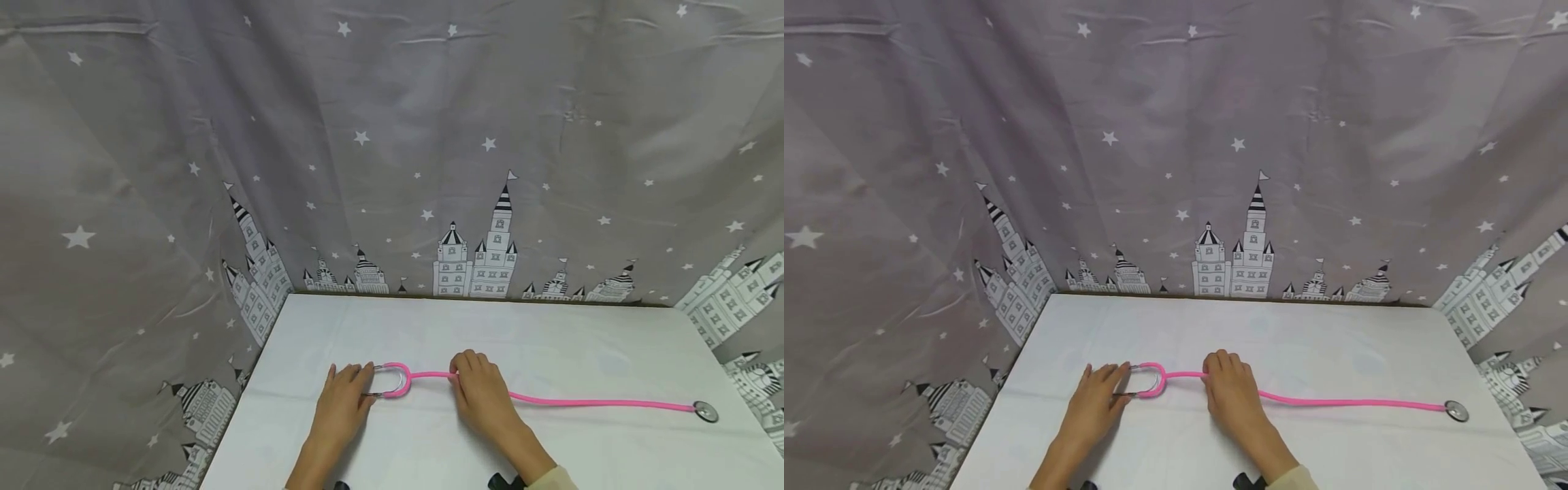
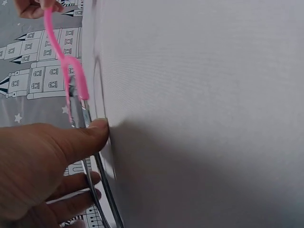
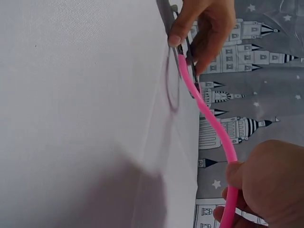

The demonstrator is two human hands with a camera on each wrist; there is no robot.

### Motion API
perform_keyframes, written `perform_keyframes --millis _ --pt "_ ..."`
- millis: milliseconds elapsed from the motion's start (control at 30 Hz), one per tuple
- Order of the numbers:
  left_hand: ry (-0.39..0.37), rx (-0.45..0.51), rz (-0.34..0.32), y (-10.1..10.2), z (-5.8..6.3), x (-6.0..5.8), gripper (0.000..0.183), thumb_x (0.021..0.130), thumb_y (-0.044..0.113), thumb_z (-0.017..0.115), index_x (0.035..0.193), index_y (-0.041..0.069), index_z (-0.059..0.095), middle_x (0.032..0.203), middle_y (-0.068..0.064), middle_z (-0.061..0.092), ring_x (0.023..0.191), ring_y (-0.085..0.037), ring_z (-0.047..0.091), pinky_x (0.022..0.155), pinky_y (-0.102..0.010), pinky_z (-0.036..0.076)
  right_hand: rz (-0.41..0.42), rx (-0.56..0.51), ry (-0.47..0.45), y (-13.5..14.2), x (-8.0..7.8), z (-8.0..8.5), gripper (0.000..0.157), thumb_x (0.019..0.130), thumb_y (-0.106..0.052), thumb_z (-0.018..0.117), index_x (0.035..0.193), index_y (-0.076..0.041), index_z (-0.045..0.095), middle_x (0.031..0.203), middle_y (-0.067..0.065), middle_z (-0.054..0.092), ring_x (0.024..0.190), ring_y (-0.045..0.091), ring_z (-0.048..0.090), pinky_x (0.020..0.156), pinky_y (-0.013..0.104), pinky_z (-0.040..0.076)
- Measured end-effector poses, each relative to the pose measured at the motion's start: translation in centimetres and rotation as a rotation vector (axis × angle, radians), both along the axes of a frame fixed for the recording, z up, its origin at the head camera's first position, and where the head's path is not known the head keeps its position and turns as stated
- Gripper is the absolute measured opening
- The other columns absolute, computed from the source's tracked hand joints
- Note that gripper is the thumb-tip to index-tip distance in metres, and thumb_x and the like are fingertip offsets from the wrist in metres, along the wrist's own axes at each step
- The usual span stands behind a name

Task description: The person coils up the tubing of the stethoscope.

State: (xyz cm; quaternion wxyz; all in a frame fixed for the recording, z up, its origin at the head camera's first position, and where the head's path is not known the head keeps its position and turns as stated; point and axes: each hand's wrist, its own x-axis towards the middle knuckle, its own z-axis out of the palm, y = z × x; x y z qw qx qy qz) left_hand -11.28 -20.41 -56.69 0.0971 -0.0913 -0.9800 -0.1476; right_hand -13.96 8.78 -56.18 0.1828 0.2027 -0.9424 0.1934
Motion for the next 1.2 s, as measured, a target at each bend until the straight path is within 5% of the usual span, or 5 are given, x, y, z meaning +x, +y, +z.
perform_keyframes --millis 367,600,967,1200 --pt "0.056 0.022 -0.055 0.0 -0.3 0.0 0.052 0.085 0.014 0.091 0.134 0.012 0.075 0.103 -0.004 0.071 0.089 -0.018 0.069 0.094 -0.045 0.064 -0.039 -0.045 -0.105 1.5 -0.2 0.4 0.02 0.099 -0.017 0.078 0.104 -0.015 0.06 0.083 -0.007 0.057 0.076 0.011 0.051 0.067 0.028 0.045" --pt "0.109 0.03 -0.164 -0.1 -0.3 0.2 0.047 0.088 0.015 0.09 0.133 0.013 0.076 0.089 0.004 0.066 0.073 -0.004 0.048 0.065 -0.024 0.049 -0.091 -0.095 -0.206 3.4 0.0 -0.1 0.015 0.101 -0.018 0.076 0.11 -0.017 0.064 0.08 -0.01 0.057 0.072 0.008 0.048 0.063 0.025 0.043" --pt "0.243 0.065 -0.213 -0.6 -0.1 0.3 0.046 0.081 0.009 0.093 0.125 0.012 0.081 0.085 0.006 0.063 0.075 -0.003 0.044 0.067 -0.02 0.048 -0.146 -0.144 -0.186 7.1 -0.1 -0.4 0.01 0.098 -0.015 0.077 0.106 -0.017 0.071 0.095 -0.005 0.067 0.082 0.011 0.053 0.07 0.031 0.047" --pt "0.24 0.077 -0.236 -0.1 -0.3 0.4 0.044 0.082 0.009 0.092 0.124 0.011 0.08 0.084 0.008 0.061 0.076 -0.002 0.042 0.068 -0.018 0.047 -0.105 -0.182 -0.144 7.8 -0.3 -0.4 0.009 0.099 -0.012 0.075 0.106 -0.015 0.07 0.099 -0.004 0.068 0.087 0.011 0.054 0.075 0.033 0.05"
